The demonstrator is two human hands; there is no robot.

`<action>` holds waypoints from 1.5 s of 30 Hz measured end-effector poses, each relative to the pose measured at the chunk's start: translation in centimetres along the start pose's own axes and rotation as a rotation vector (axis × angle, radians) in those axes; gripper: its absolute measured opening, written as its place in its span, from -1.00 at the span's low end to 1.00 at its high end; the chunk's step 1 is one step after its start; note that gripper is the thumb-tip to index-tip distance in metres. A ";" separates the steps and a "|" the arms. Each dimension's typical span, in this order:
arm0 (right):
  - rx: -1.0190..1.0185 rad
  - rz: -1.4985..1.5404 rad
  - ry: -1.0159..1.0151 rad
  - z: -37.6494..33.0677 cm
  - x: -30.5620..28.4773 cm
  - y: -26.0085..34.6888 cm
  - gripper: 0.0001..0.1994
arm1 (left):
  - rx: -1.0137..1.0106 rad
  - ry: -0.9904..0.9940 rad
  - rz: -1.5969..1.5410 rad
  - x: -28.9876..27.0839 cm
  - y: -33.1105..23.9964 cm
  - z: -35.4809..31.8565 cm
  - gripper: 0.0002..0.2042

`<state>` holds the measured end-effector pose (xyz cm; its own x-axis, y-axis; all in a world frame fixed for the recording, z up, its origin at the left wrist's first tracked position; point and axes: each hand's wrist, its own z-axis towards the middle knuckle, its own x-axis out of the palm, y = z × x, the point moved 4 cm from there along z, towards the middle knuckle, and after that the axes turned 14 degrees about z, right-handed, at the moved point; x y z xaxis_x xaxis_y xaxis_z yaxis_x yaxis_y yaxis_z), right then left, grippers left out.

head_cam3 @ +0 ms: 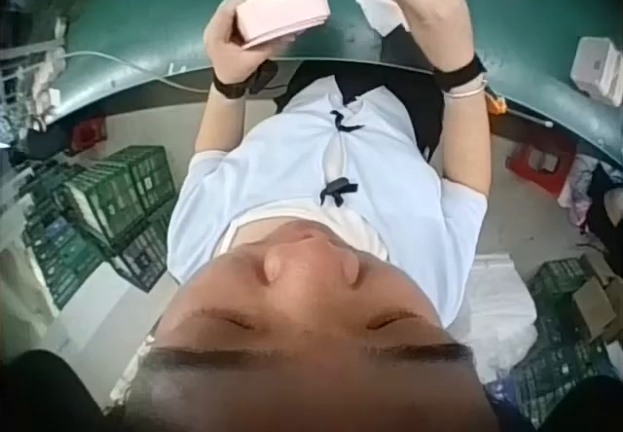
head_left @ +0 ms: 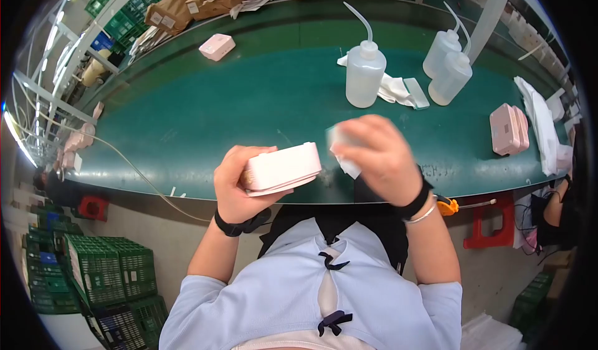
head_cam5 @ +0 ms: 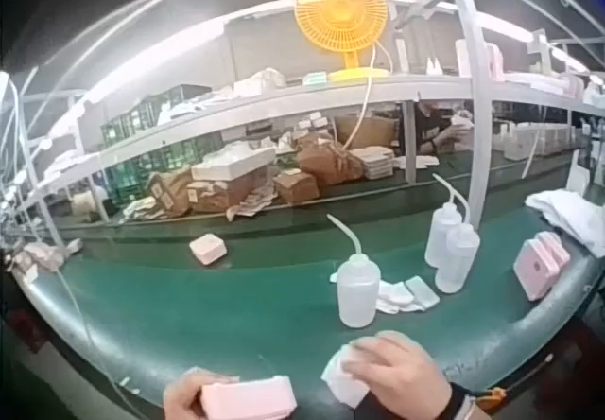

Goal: The person cleans several pink electronic devices by wiping their front, back, and sides with a cloth, occasionally using an air duster. They handle the devices one at a time, turning them over to reach different surfaces before placing them back on the table.

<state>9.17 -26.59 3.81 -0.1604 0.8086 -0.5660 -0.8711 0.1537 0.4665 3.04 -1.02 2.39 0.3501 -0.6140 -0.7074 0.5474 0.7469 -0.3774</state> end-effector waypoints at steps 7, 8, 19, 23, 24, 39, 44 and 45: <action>0.516 -0.610 -0.066 -5.3 -2.6 -6.1 -0.68 | -0.244 -0.267 -0.421 1.0 1.6 -2.0 -0.32; 0.551 -0.757 -0.051 -5.5 -2.6 -6.4 -0.65 | -0.242 -0.267 -0.420 1.0 1.9 -2.1 -0.32; 0.703 -0.207 0.258 -3.9 4.1 -4.8 -0.78 | -0.112 -0.223 -0.277 0.3 0.7 -1.6 -0.33; 0.249 0.080 -0.281 1.1 1.2 2.9 -0.75 | -0.223 -0.186 -0.063 0.0 0.2 -1.6 -0.39; 0.123 0.065 -0.200 1.9 1.8 4.2 -0.72 | -0.219 -0.185 -0.067 -0.1 -0.2 -1.7 -0.39; 0.058 0.355 -0.133 -0.3 4.9 4.6 -0.55 | -0.387 -0.051 -0.667 0.3 0.6 -2.9 -0.39; 0.469 0.756 -0.482 -1.9 3.9 0.2 -0.66 | -0.865 -0.162 -1.554 3.6 1.0 -3.2 -0.39; 0.507 0.855 -0.619 -2.0 3.8 -0.6 -0.68 | -0.818 -0.114 -1.671 4.0 0.5 -2.5 -0.39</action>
<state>8.13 -24.74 0.01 -0.2299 0.8752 0.4257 -0.2816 -0.4786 0.8317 2.79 -2.50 -2.12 -0.0350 -0.7346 0.6776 -0.1087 -0.6712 -0.7333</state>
